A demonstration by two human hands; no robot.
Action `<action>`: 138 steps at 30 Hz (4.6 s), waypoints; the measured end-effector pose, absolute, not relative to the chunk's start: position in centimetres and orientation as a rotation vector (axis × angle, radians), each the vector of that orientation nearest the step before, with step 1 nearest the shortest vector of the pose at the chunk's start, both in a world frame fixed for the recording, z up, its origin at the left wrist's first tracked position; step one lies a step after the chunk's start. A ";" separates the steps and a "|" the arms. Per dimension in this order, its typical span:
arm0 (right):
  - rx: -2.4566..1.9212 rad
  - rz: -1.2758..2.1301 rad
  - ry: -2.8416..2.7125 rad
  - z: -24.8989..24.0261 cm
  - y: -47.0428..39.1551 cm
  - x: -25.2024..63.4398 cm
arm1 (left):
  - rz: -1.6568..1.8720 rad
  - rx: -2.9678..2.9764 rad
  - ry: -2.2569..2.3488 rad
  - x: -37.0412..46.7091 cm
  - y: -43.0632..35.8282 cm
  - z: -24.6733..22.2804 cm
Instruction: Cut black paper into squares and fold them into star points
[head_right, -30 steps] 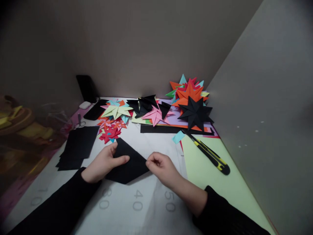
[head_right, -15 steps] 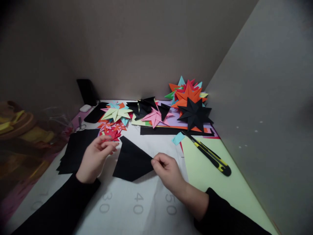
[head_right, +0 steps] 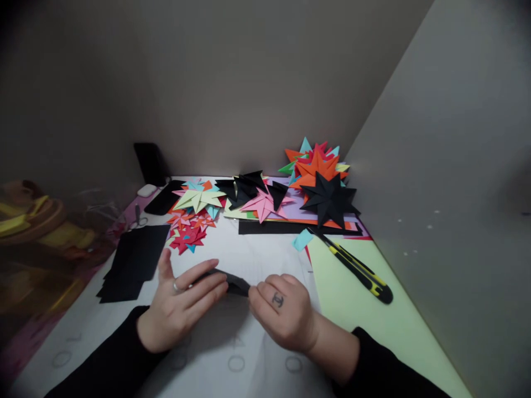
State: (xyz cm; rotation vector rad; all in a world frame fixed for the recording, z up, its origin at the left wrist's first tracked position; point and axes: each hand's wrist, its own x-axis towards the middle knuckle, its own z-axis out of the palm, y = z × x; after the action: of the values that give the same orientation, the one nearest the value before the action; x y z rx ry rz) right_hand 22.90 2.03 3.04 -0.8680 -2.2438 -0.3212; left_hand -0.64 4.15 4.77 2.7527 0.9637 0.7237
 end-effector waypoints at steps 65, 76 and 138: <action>-1.043 0.175 -2.473 -1.9 3.7 22.7 | 0.253 2.885 0.982 1.4 3.2 2.3; -1.116 0.273 -2.235 -1.6 3.5 22.2 | 0.255 2.260 1.219 0.4 4.9 3.6; -1.599 0.365 -2.445 -0.7 5.1 21.8 | -0.272 2.357 1.447 1.8 5.1 3.3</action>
State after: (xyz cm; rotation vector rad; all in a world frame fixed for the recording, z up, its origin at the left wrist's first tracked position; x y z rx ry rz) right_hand 21.83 5.14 -0.74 -1.5993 -2.4447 0.3647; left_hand 1.78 5.08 3.31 2.3571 1.4473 -0.2721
